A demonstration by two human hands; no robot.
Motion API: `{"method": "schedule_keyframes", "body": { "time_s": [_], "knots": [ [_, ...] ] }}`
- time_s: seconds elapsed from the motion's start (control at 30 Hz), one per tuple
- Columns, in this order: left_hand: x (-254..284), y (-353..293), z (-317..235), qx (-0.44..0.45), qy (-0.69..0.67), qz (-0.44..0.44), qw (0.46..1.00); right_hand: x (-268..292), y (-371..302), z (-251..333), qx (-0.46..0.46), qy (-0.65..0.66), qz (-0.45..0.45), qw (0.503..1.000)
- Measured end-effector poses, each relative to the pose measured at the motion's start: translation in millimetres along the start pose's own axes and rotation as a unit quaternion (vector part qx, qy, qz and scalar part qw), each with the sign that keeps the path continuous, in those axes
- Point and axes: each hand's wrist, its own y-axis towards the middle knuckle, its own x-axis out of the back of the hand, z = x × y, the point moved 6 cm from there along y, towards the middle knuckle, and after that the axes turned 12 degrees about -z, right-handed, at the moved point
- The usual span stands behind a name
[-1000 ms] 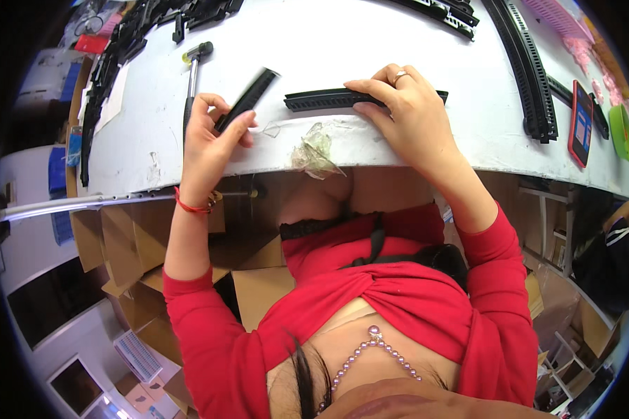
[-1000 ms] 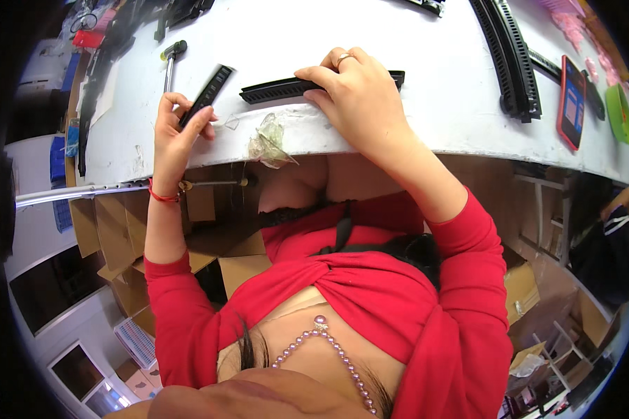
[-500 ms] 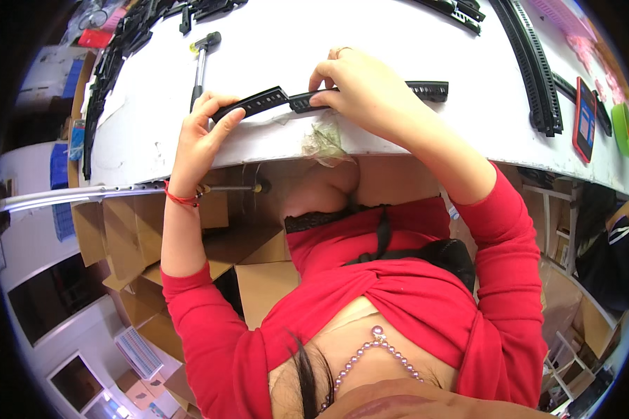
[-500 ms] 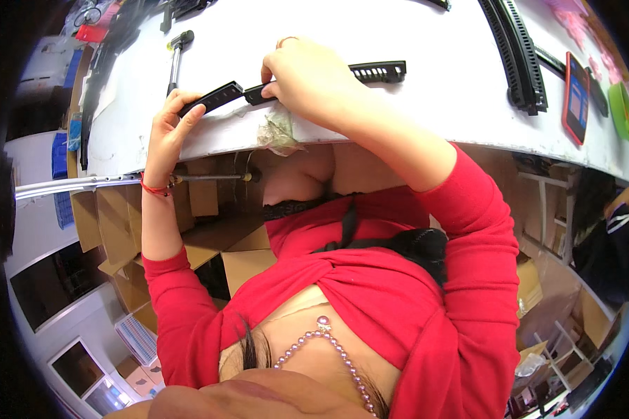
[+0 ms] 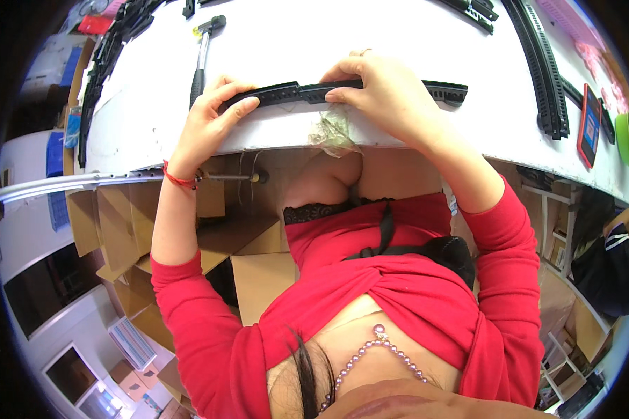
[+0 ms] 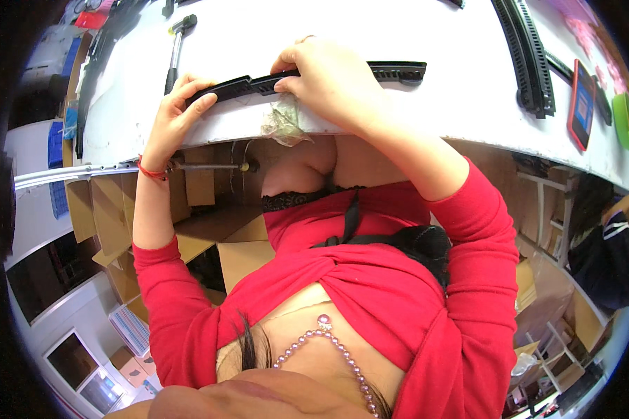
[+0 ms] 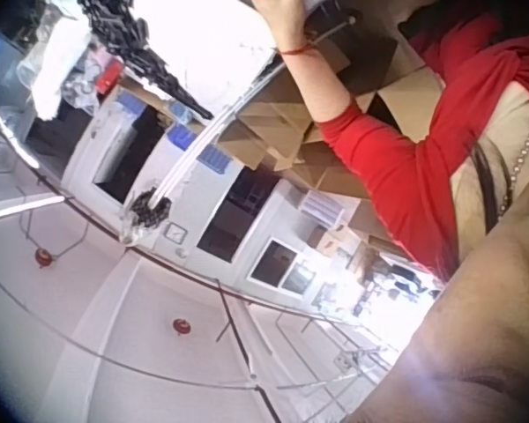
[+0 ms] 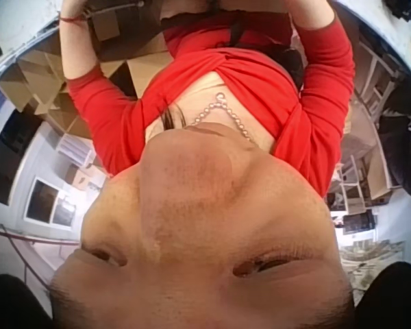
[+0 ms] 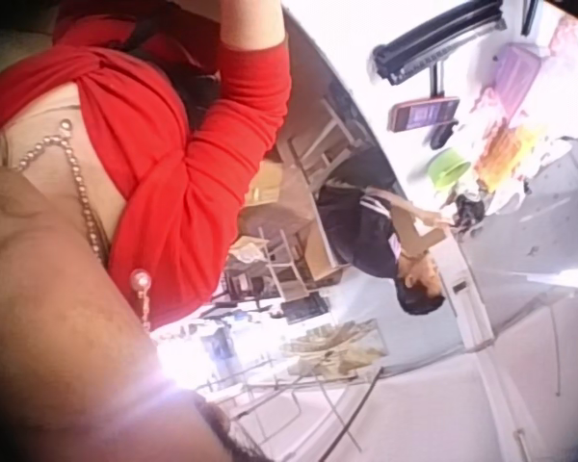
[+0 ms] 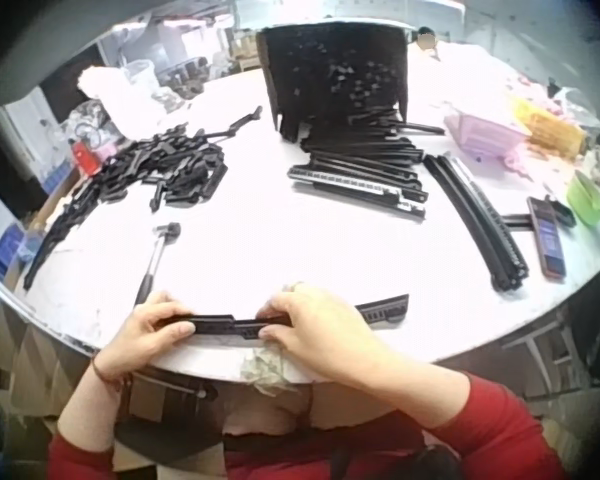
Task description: Assembling plastic toy components using a small hammer at a workbench.
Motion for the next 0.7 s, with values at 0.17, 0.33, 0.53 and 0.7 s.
{"method": "schedule_keyframes", "body": {
  "time_s": [0.17,0.33,0.53,0.7],
  "knots": [
    [-1.8,4.0,-8.8,-0.048,0.024,0.031,0.998,-5.5,1.9,4.7,-0.007,-0.027,-0.002,1.0],
    [-3.8,5.7,-15.3,-0.033,0.076,0.074,0.994,-21.0,7.0,12.3,-0.013,-0.054,-0.01,0.998],
    [42.0,7.3,-29.5,-0.173,0.321,-0.214,0.906,-20.7,10.9,9.5,-0.04,-0.033,-0.003,0.999],
    [86.2,-9.6,60.6,0.144,0.231,-0.157,0.949,-27.2,12.9,12.4,-0.042,-0.022,0.02,0.999]
  ]
}}
